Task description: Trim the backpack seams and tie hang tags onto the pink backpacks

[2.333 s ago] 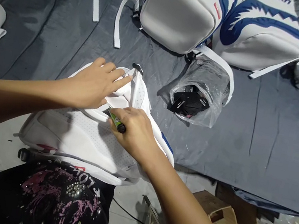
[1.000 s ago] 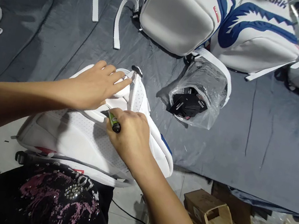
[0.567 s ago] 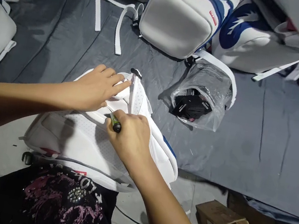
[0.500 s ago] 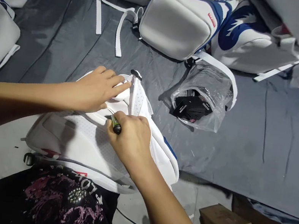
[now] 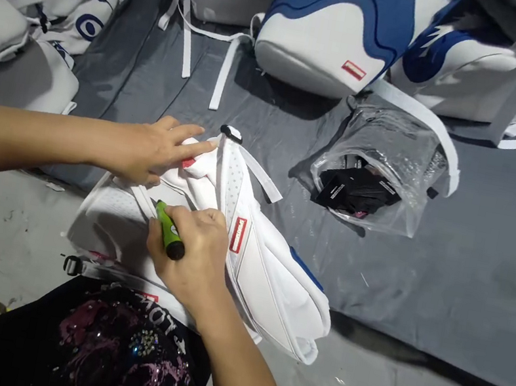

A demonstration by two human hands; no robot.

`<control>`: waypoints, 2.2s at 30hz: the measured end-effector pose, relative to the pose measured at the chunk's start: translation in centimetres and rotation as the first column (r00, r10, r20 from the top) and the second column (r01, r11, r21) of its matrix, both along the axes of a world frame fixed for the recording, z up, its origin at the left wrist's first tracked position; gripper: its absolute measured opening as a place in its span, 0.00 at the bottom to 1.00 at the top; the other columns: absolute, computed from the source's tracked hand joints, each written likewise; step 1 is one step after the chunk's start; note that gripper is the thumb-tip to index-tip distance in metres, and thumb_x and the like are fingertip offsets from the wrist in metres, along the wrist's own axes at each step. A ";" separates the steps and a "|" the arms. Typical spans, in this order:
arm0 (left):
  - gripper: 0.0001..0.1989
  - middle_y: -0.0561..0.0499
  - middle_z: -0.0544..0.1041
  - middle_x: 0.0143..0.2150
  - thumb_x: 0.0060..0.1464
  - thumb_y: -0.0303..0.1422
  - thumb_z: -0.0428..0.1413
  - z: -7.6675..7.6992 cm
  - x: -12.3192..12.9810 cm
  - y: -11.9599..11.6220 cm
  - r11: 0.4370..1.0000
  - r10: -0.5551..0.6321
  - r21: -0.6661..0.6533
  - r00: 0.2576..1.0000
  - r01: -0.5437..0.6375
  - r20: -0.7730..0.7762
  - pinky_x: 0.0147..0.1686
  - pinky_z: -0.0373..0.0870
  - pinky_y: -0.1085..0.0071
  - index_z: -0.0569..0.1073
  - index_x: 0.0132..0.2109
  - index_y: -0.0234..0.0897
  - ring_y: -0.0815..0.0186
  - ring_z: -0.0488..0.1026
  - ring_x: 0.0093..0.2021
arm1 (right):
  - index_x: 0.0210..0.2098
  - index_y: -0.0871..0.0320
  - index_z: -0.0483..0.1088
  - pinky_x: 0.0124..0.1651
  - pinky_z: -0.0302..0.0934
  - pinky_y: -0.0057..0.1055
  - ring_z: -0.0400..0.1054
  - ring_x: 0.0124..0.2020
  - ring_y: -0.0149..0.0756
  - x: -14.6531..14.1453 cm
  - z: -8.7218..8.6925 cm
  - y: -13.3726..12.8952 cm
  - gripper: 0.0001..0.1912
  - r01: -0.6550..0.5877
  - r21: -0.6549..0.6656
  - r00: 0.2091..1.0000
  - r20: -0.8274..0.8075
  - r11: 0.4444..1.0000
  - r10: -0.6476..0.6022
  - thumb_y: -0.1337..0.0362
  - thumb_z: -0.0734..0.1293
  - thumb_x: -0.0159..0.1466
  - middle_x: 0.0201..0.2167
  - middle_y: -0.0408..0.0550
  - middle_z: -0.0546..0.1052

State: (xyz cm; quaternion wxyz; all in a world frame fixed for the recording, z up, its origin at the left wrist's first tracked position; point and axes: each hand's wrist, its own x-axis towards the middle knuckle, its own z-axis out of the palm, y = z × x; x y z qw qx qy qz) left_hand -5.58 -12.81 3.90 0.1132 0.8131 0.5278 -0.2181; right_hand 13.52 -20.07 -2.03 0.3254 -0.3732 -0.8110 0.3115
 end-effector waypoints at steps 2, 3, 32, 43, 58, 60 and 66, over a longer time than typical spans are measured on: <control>0.55 0.44 0.42 0.77 0.51 0.29 0.57 -0.3 -0.4 0.3 0.999 -0.043 0.014 0.998 0.042 0.042 0.56 0.67 0.55 0.30 0.74 0.53 0.45 0.55 0.67 | 0.38 0.56 0.75 0.41 0.60 0.39 0.72 0.28 0.36 0.1 -0.1 0.1 0.09 -0.009 0.030 1.000 -0.016 1.000 0.009 0.59 0.64 0.66 0.27 0.44 0.81; 0.54 0.44 0.43 0.77 0.52 0.29 0.56 -0.4 -0.6 0.3 0.999 -0.049 0.024 0.998 0.048 0.050 0.56 0.67 0.56 0.30 0.74 0.54 0.46 0.56 0.67 | 0.38 0.56 0.75 0.41 0.60 0.39 0.72 0.28 0.36 0.1 -0.2 0.2 0.10 -0.012 0.040 1.000 -0.013 0.999 0.012 0.59 0.64 0.66 0.27 0.44 0.81; 0.52 0.35 0.36 0.77 0.53 0.28 0.55 -0.4 -1.0 -1.5 0.955 0.294 0.009 0.951 -0.296 0.096 0.58 0.69 0.60 0.31 0.75 0.48 0.47 0.59 0.70 | 0.45 0.56 0.78 0.46 0.66 0.44 0.76 0.38 0.44 -0.1 -1.8 2.5 0.12 0.049 -0.013 0.997 0.060 0.999 -0.048 0.60 0.67 0.66 0.38 0.50 0.83; 0.53 0.43 0.46 0.75 0.51 0.30 0.54 -0.8 -2.6 0.5 0.969 0.233 -0.130 0.953 -0.210 0.196 0.56 0.68 0.69 0.31 0.74 0.50 0.58 0.66 0.64 | 0.49 0.56 0.79 0.47 0.66 0.44 0.77 0.39 0.42 -1.1 -0.7 3.2 0.14 -0.048 -0.154 0.999 0.008 0.987 0.050 0.60 0.66 0.67 0.40 0.48 0.84; 0.53 0.45 0.48 0.74 0.52 0.30 0.54 -0.3 -2.4 1.4 0.959 0.241 -0.177 0.964 -0.220 0.111 0.46 0.70 0.72 0.29 0.74 0.54 0.61 0.72 0.54 | 0.48 0.56 0.78 0.45 0.65 0.41 0.78 0.38 0.42 -2.4 -1.3 3.5 0.14 -0.053 -0.064 0.998 0.019 0.997 0.054 0.64 0.66 0.66 0.38 0.50 0.84; 0.52 0.45 0.49 0.73 0.52 0.30 0.54 -0.4 -2.3 1.4 0.960 0.243 -0.168 0.966 -0.225 0.093 0.44 0.71 0.72 0.29 0.73 0.54 0.62 0.73 0.51 | 0.47 0.56 0.78 0.46 0.63 0.42 0.78 0.38 0.43 -2.6 -1.4 3.3 0.13 -0.042 -0.044 0.998 0.033 0.998 0.044 0.64 0.66 0.65 0.38 0.50 0.84; 0.53 0.43 0.51 0.72 0.51 0.28 0.54 -0.5 -2.0 1.5 0.957 0.252 -0.166 0.966 -0.239 0.064 0.43 0.71 0.70 0.30 0.73 0.55 0.62 0.75 0.48 | 0.45 0.56 0.78 0.45 0.59 0.43 0.77 0.39 0.44 -2.9 -1.3 3.1 0.12 -0.004 0.010 0.997 0.079 1.000 0.003 0.65 0.65 0.66 0.38 0.50 0.83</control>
